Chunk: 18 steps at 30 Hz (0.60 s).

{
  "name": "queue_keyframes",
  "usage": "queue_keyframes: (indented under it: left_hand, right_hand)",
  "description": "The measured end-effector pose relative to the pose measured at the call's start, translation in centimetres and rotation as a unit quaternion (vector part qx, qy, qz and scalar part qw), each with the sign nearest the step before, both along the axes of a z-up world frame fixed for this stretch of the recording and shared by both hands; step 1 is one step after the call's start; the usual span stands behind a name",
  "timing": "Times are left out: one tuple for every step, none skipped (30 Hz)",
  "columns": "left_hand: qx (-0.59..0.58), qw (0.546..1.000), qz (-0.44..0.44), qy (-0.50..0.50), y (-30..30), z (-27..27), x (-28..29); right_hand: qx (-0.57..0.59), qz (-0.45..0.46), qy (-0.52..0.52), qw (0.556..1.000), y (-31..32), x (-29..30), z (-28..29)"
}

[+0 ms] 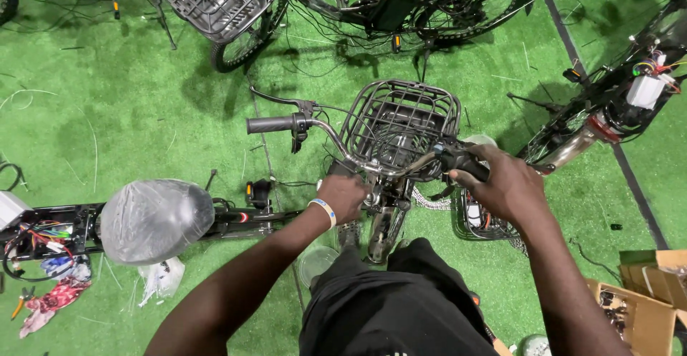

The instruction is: The person organizes and secures wires inside the frame of an electric bicycle using zip ties. They then move to the front of the bike to attach a metal basket to the handlebars, securing it with zip ties and arranging the wiring within the basket.

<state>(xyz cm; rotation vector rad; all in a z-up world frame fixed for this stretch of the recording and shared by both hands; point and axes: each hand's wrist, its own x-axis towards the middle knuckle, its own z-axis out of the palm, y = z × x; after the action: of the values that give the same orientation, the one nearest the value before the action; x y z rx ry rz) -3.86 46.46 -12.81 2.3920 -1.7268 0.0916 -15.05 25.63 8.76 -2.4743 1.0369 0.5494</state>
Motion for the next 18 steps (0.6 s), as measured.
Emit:
queue_keyframes:
  left_hand:
    - [0.002,1.000,0.001,0.002,0.1,-0.4,0.1]
    - [0.019,0.999,-0.011,0.028,0.1,-0.8,0.2]
    - [0.036,0.998,-0.023,0.053,0.1,-1.2,0.5]
    - [0.037,0.998,-0.021,0.053,0.2,-1.4,0.6]
    - [0.041,0.996,-0.022,0.081,0.3,-1.6,0.6]
    - [0.045,0.993,-0.022,0.108,0.4,-1.7,0.5]
    - [0.046,0.993,-0.022,0.109,0.5,-1.8,0.5]
    - [0.051,0.988,-0.029,0.145,0.6,-1.9,0.4]
    - [0.055,0.982,-0.037,0.178,0.5,-1.9,0.9]
    - [0.054,0.982,-0.037,0.176,0.5,-2.4,1.2]
    - [0.059,0.980,-0.045,0.187,0.5,-2.8,1.3]
    - [0.064,0.977,-0.053,0.198,0.5,-3.3,1.4]
    - [0.063,0.977,-0.053,0.197,0.7,-3.0,0.9]
    - [0.052,0.984,-0.024,0.166,0.9,-2.7,0.5]
    - [0.041,0.990,0.004,0.136,1.0,-2.4,0.0]
    - [0.041,0.990,0.004,0.135,0.9,-3.1,-0.4]
    - [0.029,0.991,0.037,0.127,1.0,-3.8,-0.6]
    - [0.017,0.990,0.069,0.119,1.1,-4.5,-0.9]
  right_hand:
    - [0.002,0.001,0.002,1.000,0.2,0.1,0.3]
    - [0.004,0.001,0.005,1.000,0.3,0.1,0.5]
    - [0.005,0.001,0.008,1.000,0.3,0.3,0.8]
    - [0.006,0.003,0.008,1.000,0.0,0.3,0.6]
    - [0.007,0.008,0.012,1.000,-0.3,0.2,0.4]
    - [0.008,0.013,0.017,1.000,-0.6,0.1,0.2]
    - [0.009,0.014,0.018,1.000,-0.6,0.1,0.4]
    - [0.013,0.018,0.019,1.000,-0.6,0.1,0.6]
    - [0.015,0.021,0.017,1.000,-0.7,0.4,0.9]
    - [0.015,0.021,0.015,1.000,-1.1,0.3,0.6]
    - [0.018,0.029,0.018,0.999,-1.3,0.1,0.4]
    - [0.021,0.037,0.020,0.999,-1.5,-0.2,0.1]
    - [0.021,0.037,0.019,0.999,-1.5,-0.4,0.1]
    - [0.029,0.034,0.004,0.999,-1.5,-0.6,0.1]
    - [0.037,0.030,-0.012,0.999,-1.5,-0.9,0.1]
    - [0.037,0.029,-0.012,0.999,-1.6,-0.8,0.2]
    - [0.037,0.025,-0.022,0.999,-1.7,-0.7,0.2]
    - [0.037,0.021,-0.033,0.999,-1.7,-0.6,0.1]
